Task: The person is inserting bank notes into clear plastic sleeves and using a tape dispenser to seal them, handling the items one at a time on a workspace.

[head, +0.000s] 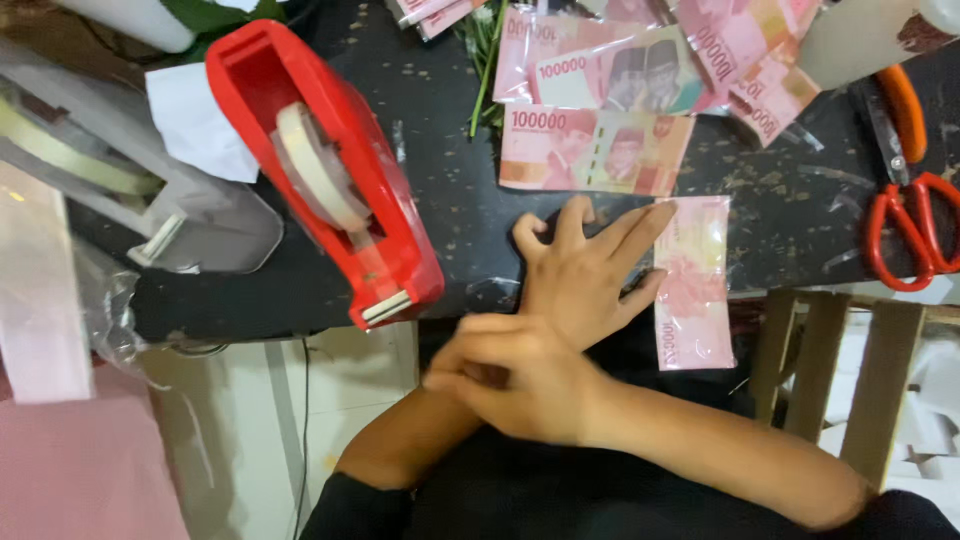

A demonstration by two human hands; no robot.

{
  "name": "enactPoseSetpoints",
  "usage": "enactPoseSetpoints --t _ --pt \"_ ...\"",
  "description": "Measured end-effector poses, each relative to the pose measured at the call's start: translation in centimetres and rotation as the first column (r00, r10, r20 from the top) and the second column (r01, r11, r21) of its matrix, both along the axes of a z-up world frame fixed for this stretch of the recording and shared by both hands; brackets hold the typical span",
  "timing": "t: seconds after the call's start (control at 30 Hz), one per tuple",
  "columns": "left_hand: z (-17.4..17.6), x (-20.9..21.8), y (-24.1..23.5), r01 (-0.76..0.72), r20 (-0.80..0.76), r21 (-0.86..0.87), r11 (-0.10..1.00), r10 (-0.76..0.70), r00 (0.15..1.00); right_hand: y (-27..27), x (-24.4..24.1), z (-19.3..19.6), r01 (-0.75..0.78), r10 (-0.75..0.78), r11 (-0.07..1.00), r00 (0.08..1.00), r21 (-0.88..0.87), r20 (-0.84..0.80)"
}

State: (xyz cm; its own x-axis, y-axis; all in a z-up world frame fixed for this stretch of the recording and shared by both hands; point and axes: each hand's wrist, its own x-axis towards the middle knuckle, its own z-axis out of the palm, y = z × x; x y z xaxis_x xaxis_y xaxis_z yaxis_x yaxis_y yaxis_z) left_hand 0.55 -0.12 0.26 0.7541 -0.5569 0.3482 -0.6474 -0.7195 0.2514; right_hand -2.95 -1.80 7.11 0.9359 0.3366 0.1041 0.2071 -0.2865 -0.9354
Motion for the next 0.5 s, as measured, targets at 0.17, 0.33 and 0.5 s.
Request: enactPoseSetpoints --t 0.17,0.33,0.5 --pt "1.2 1.4 -0.3 0.161 -0.496 -0.026 0.987 -0.152 0.855 -8.8 -1.3 4.7 0.208 -0.221 0.961 0.974 -0.184 -0.054" --pt "0.7 -0.3 -0.6 0.022 -0.188 -0.066 0.998 -0.034 0.982 -16.8 -2.6 -1.1 0.413 -0.452 0.770 0.891 -0.487 0.041" --pt "0.6 -0.6 -1.0 -0.038 -0.093 -0.052 0.998 0.033 0.995 -17.4 -2.0 -2.8 0.419 -0.445 0.790 0.894 -0.448 0.051"
